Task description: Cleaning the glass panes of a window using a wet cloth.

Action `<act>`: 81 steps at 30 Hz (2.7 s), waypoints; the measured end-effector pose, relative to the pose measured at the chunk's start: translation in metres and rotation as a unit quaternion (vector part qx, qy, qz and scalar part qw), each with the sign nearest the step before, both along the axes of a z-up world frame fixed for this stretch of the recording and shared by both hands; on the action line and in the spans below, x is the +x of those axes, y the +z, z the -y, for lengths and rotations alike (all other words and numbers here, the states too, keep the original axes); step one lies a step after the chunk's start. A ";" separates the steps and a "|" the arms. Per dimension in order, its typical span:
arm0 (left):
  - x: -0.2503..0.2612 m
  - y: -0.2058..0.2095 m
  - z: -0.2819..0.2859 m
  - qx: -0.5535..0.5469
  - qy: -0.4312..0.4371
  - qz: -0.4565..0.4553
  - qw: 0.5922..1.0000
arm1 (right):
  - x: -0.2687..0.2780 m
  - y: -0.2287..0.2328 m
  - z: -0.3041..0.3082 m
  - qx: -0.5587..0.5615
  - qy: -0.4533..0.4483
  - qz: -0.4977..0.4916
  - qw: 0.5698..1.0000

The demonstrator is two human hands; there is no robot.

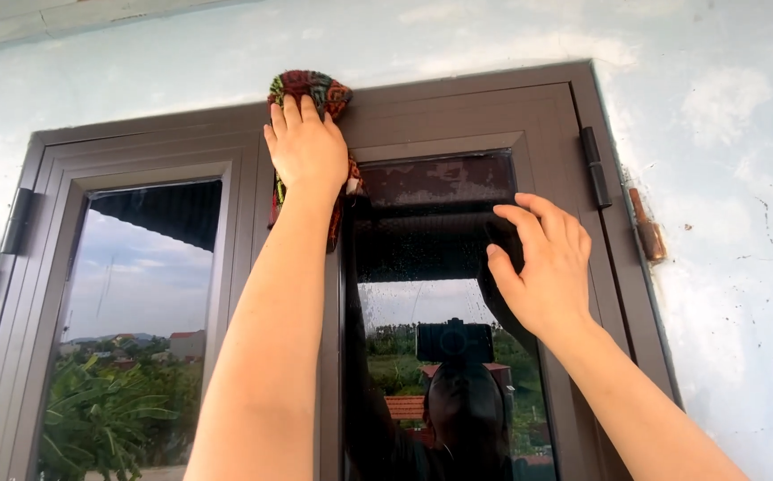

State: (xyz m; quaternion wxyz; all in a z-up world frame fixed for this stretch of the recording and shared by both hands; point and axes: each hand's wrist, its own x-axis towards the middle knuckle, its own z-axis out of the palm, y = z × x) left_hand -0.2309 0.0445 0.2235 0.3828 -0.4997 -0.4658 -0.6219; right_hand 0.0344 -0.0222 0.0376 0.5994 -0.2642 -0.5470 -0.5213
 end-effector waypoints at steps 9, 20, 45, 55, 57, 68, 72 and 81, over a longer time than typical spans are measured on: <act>0.105 -0.013 0.005 0.082 0.002 -0.065 0.994 | 0.015 -0.023 0.009 0.064 0.147 -0.025 0.987; 0.245 0.005 0.052 0.082 -0.141 -0.323 0.932 | 0.028 -0.024 0.007 0.045 0.230 -0.050 0.971; -0.020 -0.311 0.002 0.083 -0.050 -0.017 0.995 | -0.066 -0.187 0.017 -0.099 0.130 0.113 0.980; 0.000 -0.393 0.020 0.010 -0.067 -0.044 0.997 | -0.074 -0.257 0.057 -0.187 0.144 0.109 0.966; 0.002 -0.352 0.010 0.072 -0.048 -0.067 0.994 | -0.071 -0.254 0.063 -0.177 0.127 0.120 0.969; 0.042 -0.509 0.062 -0.028 -0.179 -0.023 0.983 | -0.103 -0.311 0.060 -0.269 0.250 0.032 0.930; 0.064 -0.546 0.053 -0.047 -0.199 0.031 0.978 | -0.115 -0.351 0.055 -0.307 0.347 0.095 0.881; 0.016 -0.519 0.108 -0.030 -0.764 0.124 0.633 | -0.122 -0.330 0.001 -0.257 0.069 0.158 0.951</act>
